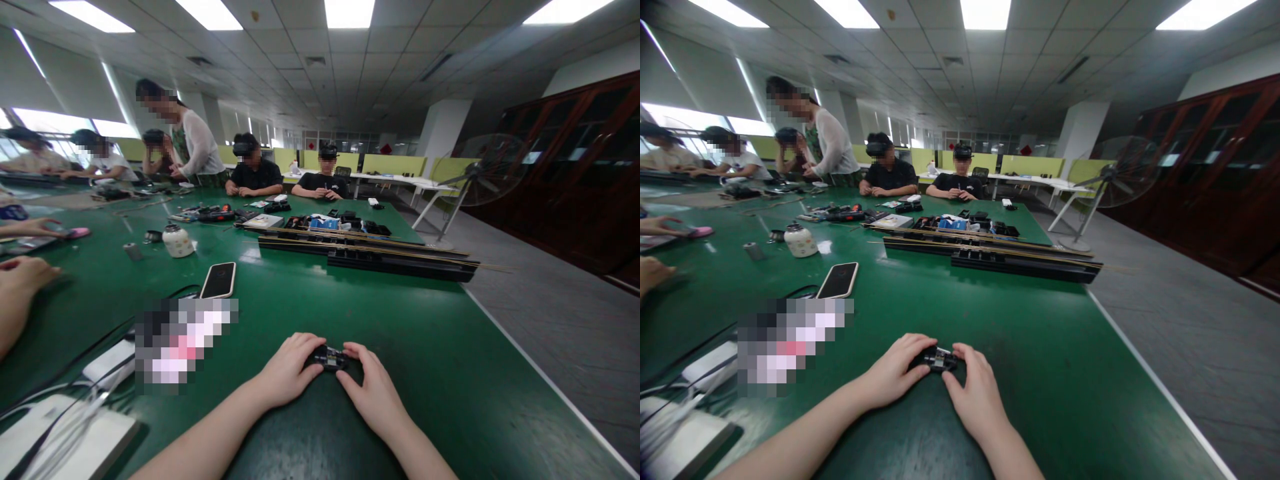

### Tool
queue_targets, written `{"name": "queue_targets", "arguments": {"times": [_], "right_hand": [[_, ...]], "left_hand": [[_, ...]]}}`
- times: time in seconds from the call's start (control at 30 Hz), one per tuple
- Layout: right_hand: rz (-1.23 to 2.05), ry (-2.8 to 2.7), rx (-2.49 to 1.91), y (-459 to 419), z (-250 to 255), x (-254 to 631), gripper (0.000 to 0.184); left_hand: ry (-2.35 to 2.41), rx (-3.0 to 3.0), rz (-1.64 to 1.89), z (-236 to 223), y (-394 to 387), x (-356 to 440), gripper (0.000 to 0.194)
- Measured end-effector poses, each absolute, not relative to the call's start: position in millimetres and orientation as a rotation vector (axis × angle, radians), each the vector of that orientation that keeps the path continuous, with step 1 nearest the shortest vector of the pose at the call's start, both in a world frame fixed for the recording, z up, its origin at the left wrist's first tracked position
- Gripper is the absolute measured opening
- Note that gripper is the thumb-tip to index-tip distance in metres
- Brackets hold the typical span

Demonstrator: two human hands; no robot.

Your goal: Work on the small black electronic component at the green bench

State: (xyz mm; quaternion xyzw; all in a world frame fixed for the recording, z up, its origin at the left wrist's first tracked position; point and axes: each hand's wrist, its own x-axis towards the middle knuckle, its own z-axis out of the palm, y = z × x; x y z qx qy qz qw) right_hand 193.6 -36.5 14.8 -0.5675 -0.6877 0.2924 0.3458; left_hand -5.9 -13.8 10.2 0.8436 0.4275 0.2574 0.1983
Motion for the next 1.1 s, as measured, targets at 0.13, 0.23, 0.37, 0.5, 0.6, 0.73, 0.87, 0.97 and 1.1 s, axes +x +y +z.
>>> {"name": "queue_targets", "arguments": {"times": [0.13, 0.23, 0.37, 0.5, 0.6, 0.73, 0.87, 0.97, 1.1], "right_hand": [[0.757, -1.781, -1.476, -36.4, 14.7, 193.7, 0.037], [0.755, -1.783, -1.485, -36.4, 15.1, 193.8, 0.037], [0.750, -1.775, -1.477, -36.6, 15.6, 193.7, 0.037], [0.749, -1.774, -1.475, -36.5, 14.7, 193.6, 0.037], [0.746, -1.776, -1.472, -36.3, 14.3, 193.8, 0.037], [0.750, -1.780, -1.484, -36.4, 15.1, 193.7, 0.037], [0.749, -1.770, -1.477, -36.8, 16.2, 193.5, 0.037], [0.745, -1.776, -1.483, -36.9, 16.5, 193.5, 0.037], [0.749, -1.775, -1.484, -36.7, 15.7, 193.7, 0.037]], "left_hand": [[1.195, 2.351, 0.731, 10.9, -13.4, -6.0, 0.037], [1.195, 2.349, 0.729, 11.5, -13.4, -6.1, 0.037], [1.208, 2.353, 0.723, 11.6, -13.9, -6.1, 0.038], [1.207, 2.358, 0.721, 11.2, -13.6, -5.3, 0.038], [1.205, 2.356, 0.725, 11.0, -13.2, -5.1, 0.038], [1.204, 2.357, 0.724, 11.0, -13.2, -5.6, 0.038], [1.204, 2.348, 0.726, 10.8, -13.0, -5.9, 0.037], [1.204, 2.339, 0.723, 11.1, -12.9, -5.6, 0.038], [1.201, 2.330, 0.719, 11.0, -13.0, -5.6, 0.038]]}}
